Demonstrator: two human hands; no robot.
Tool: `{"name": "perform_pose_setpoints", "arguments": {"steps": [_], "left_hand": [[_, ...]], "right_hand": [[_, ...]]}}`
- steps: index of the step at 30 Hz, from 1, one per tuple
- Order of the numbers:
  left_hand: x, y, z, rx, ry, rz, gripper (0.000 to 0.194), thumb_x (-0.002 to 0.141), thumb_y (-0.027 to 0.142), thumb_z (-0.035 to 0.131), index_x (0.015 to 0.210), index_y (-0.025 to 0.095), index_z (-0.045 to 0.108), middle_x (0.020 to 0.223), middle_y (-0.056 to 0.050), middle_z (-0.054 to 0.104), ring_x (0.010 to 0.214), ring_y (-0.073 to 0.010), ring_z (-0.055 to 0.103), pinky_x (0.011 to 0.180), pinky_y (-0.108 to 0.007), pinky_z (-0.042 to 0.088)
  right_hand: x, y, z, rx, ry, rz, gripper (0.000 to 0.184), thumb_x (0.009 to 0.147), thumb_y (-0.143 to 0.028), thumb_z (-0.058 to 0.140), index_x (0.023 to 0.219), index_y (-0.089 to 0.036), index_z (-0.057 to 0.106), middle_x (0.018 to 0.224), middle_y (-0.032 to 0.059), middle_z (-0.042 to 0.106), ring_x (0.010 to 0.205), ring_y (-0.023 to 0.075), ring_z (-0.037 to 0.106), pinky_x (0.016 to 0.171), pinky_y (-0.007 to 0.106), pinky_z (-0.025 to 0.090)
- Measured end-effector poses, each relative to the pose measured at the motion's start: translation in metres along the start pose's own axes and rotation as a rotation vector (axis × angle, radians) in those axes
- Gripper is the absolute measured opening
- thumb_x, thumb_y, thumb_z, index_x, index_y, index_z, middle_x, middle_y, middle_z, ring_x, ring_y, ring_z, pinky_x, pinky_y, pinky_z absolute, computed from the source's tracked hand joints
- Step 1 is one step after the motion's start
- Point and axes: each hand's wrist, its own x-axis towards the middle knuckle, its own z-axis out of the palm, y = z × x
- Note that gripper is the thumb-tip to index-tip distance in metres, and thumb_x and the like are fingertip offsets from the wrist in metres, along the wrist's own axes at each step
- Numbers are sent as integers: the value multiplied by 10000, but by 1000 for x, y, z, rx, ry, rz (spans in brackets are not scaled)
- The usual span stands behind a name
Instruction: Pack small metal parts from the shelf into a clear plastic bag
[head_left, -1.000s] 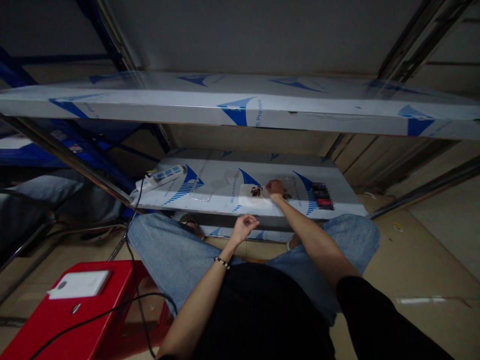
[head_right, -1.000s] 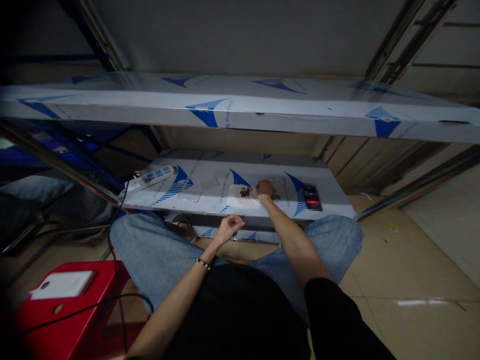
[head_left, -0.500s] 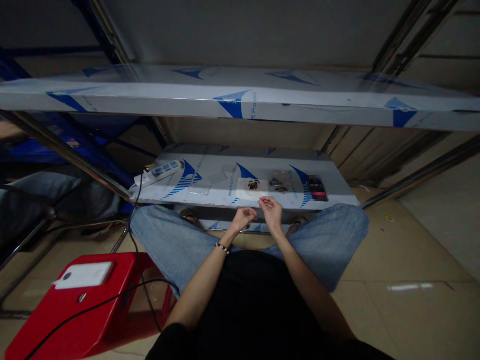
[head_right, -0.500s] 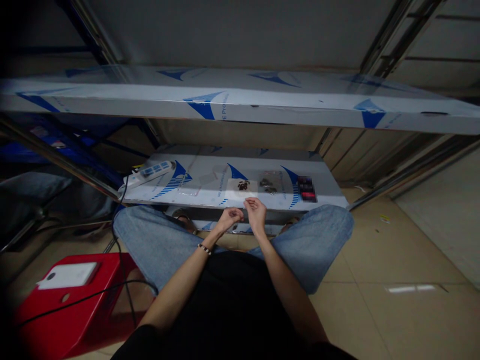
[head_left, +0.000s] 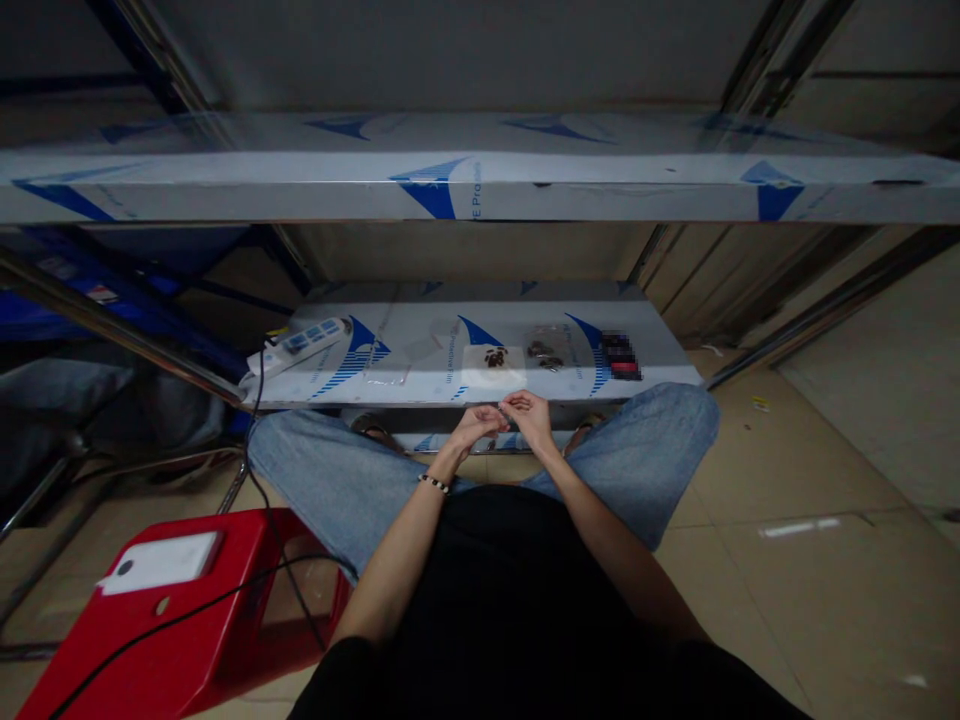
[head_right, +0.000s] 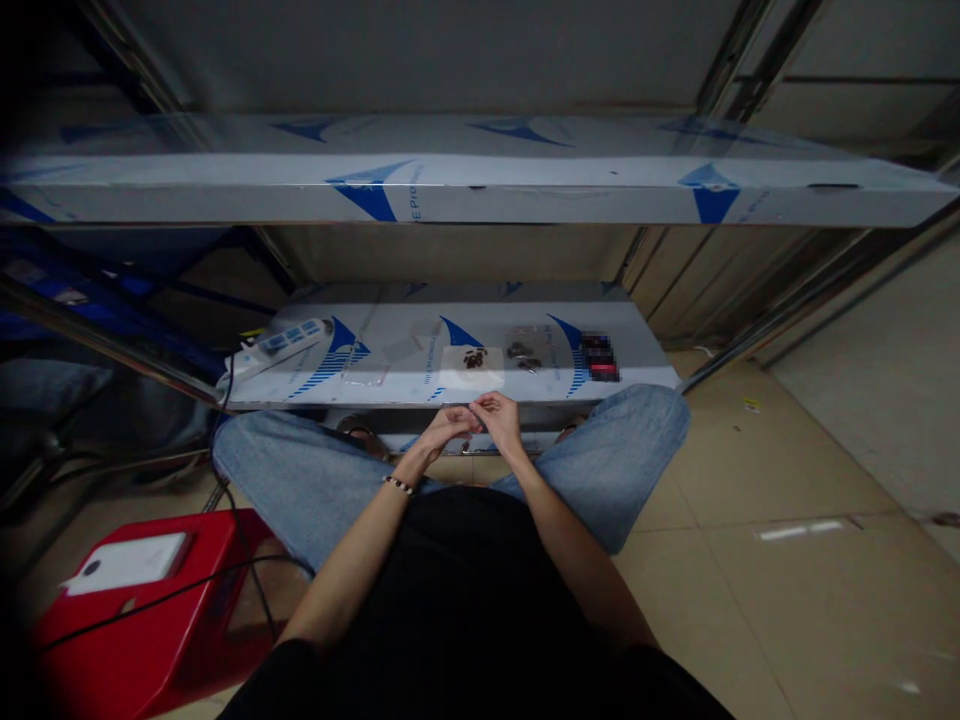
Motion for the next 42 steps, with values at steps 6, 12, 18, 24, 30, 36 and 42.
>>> {"name": "perform_pose_setpoints", "arguments": {"steps": [6, 12, 18, 24, 30, 36, 42], "left_hand": [[-2, 1, -4, 29, -11, 2, 312, 635, 289, 835, 864, 107, 726, 829, -75, 729, 780, -172, 642, 729, -282, 496], [-1, 0, -5, 26, -60, 39, 239, 634, 252, 818, 798, 102, 731, 754, -55, 703, 705, -146, 612, 696, -254, 502], [-1, 0, -3, -5, -100, 37, 282, 660, 271, 848, 863, 97, 757, 773, -84, 739, 698, -170, 673, 704, -268, 525], [-4, 7, 0, -192, -126, 15, 411, 681, 362, 892, 956, 99, 734, 921, -118, 760, 796, -211, 740, 813, -323, 567], [-7, 15, 0, -329, -74, 69, 368, 721, 351, 873, 943, 128, 682, 874, -83, 734, 808, -202, 733, 793, -318, 575], [-4, 20, -3, -499, 78, 233, 312, 717, 309, 859, 921, 157, 679, 944, -74, 736, 1033, -229, 705, 1022, -399, 515], [-4, 23, -5, -490, 114, 259, 301, 729, 318, 844, 928, 160, 685, 1014, -88, 733, 1168, -254, 661, 1064, -398, 481]], "right_hand": [[-6, 0, 3, -185, -149, -58, 315, 755, -495, 763, 758, -186, 702, 763, 60, 723, 671, 193, 648, 571, 272, 480], [-9, -3, 2, -305, -163, -148, 245, 818, -452, 734, 767, -213, 726, 765, 38, 727, 704, 190, 642, 659, 287, 484], [-6, -4, 0, -304, -188, -132, 189, 803, -409, 734, 775, -223, 758, 789, 45, 732, 738, 201, 644, 708, 304, 501], [-1, -6, -4, -102, -99, -47, 253, 813, -453, 688, 791, -201, 709, 776, 51, 727, 725, 210, 664, 690, 310, 521], [2, -4, -7, -27, 20, 59, 369, 820, -571, 656, 801, -203, 664, 674, 23, 681, 599, 169, 618, 580, 269, 503], [-2, 2, -4, -7, -196, 264, 544, 802, -725, 611, 789, -187, 691, 657, 27, 679, 502, 126, 566, 445, 212, 411], [-9, -4, 1, -10, -376, 182, 439, 723, -626, 749, 797, -194, 729, 669, 0, 680, 561, 129, 568, 505, 217, 431]]}}
